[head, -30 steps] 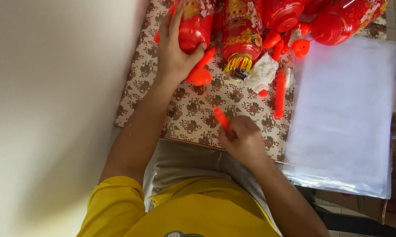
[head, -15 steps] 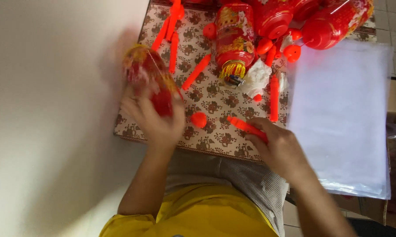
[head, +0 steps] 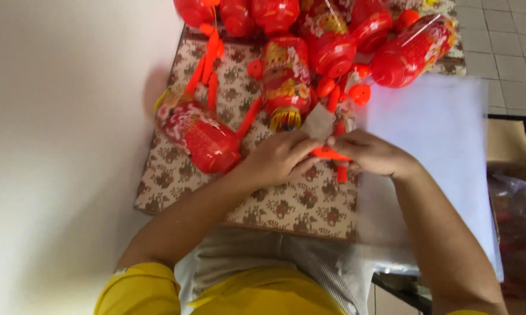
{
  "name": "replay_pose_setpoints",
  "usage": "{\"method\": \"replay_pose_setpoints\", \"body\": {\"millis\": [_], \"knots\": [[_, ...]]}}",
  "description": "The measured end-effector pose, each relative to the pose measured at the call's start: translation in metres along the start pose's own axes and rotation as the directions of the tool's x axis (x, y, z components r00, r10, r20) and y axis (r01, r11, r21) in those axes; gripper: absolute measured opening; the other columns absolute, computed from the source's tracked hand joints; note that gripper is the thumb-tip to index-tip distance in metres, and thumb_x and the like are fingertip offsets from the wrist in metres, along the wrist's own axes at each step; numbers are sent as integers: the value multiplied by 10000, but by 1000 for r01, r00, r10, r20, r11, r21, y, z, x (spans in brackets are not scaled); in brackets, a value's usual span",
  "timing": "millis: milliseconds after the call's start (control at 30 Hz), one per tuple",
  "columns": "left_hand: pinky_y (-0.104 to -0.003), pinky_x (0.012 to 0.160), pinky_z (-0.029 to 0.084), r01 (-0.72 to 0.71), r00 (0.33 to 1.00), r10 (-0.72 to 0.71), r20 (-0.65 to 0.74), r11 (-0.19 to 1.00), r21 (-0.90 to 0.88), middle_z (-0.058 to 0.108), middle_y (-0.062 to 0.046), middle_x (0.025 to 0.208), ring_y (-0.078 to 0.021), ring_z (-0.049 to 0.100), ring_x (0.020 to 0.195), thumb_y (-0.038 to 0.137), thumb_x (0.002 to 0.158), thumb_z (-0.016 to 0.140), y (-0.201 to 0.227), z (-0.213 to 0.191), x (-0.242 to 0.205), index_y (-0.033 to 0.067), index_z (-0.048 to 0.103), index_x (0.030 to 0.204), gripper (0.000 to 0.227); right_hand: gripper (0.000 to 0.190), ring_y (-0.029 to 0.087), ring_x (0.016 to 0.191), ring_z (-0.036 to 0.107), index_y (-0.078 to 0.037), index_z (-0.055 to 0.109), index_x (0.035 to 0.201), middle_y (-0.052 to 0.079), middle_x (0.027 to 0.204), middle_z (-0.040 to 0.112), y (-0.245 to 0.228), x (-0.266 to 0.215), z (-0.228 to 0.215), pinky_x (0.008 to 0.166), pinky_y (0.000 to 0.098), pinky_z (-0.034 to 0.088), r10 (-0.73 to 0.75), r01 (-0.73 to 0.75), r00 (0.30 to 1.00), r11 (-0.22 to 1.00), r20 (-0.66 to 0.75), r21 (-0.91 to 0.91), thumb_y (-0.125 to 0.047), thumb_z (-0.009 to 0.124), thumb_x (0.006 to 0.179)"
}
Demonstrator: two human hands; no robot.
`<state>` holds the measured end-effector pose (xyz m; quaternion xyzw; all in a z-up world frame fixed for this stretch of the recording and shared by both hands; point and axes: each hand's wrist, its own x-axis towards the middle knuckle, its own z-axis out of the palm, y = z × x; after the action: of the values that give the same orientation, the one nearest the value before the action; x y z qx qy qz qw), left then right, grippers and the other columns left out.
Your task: Assembling decorative lanterns by attaching plastic handles and placing them into plastic bags for packaging.
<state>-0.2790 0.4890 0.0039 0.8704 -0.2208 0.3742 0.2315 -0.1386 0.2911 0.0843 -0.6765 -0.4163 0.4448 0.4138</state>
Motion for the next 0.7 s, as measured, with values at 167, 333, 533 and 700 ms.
{"method": "replay_pose_setpoints", "body": {"millis": [167, 333, 533, 700], "knots": [[-399, 626, 569, -141, 984, 139, 106, 990, 3, 580, -127, 885, -313, 652, 713, 143, 1025, 639, -3, -5, 7, 40, 560, 1246, 256, 460, 51, 381, 385, -14, 610, 797, 2, 594, 463, -13, 2, -5, 337, 212, 315, 108, -137, 977, 978, 183, 155, -354, 504, 1090], [-366, 638, 582, -141, 985, 131, 115, 986, 84, 546, -99, 946, -254, 643, 746, 199, 1041, 656, 1, -17, 16, 66, 541, 1136, 199, 359, 56, 378, 471, 83, 678, 1057, 45, 642, 518, 10, 7, -8, 321, 224, 370, 34, -69, 978, 983, 205, 169, -237, 518, 1066], [-419, 570, 540, -24, 998, 28, 54, 997, -71, 591, -124, 921, -309, 647, 722, 223, 998, 695, -12, 23, -26, 55, 556, 1090, 236, 236, 167, 541, 611, 41, 733, 1084, 87, 702, 645, 0, 4, 4, 479, 291, 465, -151, 148, 986, 988, 70, 39, -145, 718, 941], [-439, 589, 543, -20, 998, 7, -62, 977, -212, 627, -155, 970, -347, 655, 739, 170, 962, 738, 4, 8, -14, 34, 630, 1136, 246, 246, 106, 439, 542, 81, 713, 1088, 56, 568, 581, -7, 2, 11, 381, 232, 412, -156, 110, 981, 937, 113, 331, -126, 608, 1009]]}}
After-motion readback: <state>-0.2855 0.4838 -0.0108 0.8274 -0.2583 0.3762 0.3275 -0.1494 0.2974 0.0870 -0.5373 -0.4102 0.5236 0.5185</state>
